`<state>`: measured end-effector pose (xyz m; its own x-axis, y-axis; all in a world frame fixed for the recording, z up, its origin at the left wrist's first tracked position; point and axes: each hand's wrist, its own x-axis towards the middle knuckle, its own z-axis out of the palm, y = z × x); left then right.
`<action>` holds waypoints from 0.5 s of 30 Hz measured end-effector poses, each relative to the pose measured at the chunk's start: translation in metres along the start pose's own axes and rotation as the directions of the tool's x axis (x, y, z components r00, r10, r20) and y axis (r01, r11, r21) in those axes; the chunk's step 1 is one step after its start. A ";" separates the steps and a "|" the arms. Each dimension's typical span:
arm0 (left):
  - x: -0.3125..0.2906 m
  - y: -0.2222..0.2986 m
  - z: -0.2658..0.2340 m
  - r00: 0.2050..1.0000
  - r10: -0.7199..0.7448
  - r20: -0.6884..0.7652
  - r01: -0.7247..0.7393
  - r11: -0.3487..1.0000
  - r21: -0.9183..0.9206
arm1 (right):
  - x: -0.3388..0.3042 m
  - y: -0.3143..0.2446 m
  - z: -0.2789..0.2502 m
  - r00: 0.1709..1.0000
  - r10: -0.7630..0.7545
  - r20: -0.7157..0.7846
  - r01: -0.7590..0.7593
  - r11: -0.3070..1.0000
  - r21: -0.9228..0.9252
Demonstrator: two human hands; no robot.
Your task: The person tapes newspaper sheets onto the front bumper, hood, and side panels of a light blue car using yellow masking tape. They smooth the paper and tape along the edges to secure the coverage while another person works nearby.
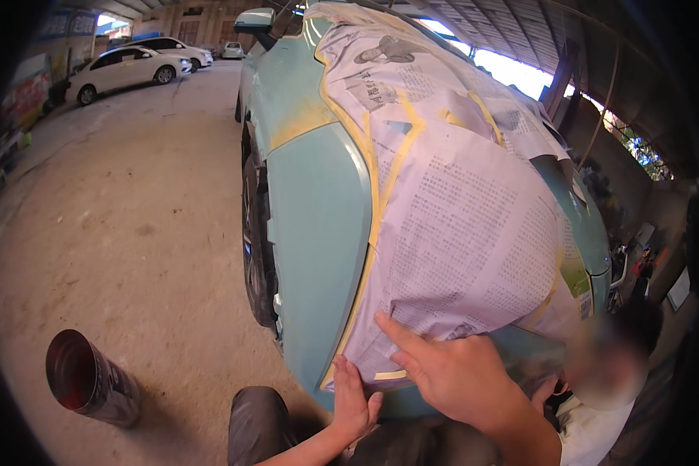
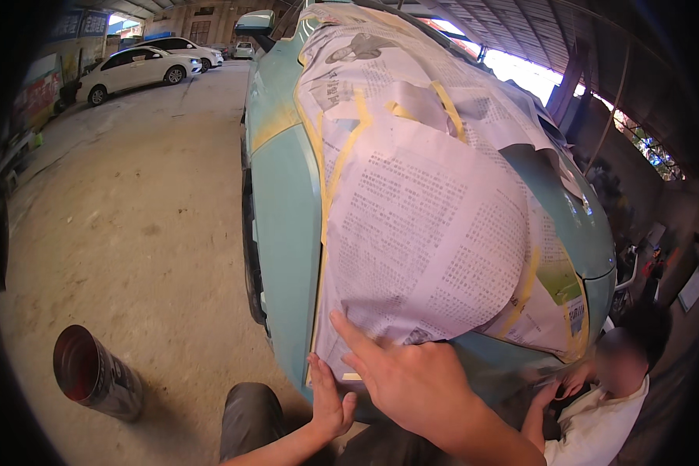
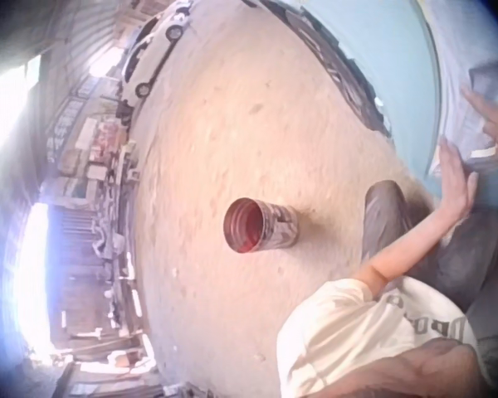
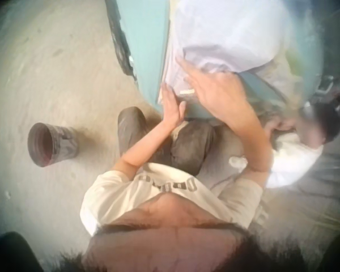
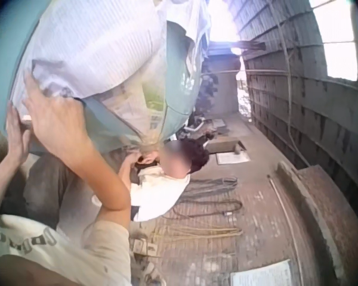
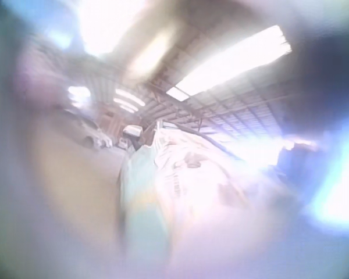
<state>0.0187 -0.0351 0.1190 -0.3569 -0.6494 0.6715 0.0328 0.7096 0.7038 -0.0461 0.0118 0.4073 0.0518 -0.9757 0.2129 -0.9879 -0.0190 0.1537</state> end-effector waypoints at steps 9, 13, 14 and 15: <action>-0.037 -0.014 0.000 0.988 -0.118 0.104 0.126 0.989 -0.077 | 0.001 -0.002 -0.002 1.000 0.016 -0.018 -0.016 0.999 0.039; -0.047 -0.016 -0.002 0.982 -0.143 0.124 0.154 0.985 -0.079 | 0.001 -0.004 -0.003 0.999 0.027 -0.031 -0.025 0.999 0.038; -0.050 -0.017 -0.002 0.981 -0.150 0.122 0.159 0.985 -0.070 | 0.001 -0.004 -0.004 0.999 0.030 -0.032 -0.029 0.999 0.037; -0.052 -0.019 -0.001 0.981 -0.156 0.116 0.164 0.985 -0.060 | 0.001 -0.005 -0.004 0.999 0.032 -0.031 -0.031 0.999 0.027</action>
<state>0.0374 -0.0146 0.0706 -0.4639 -0.7158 0.5220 0.0297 0.5763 0.8167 -0.0410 0.0122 0.4106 0.0248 -0.9685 0.2479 -0.9927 0.0054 0.1206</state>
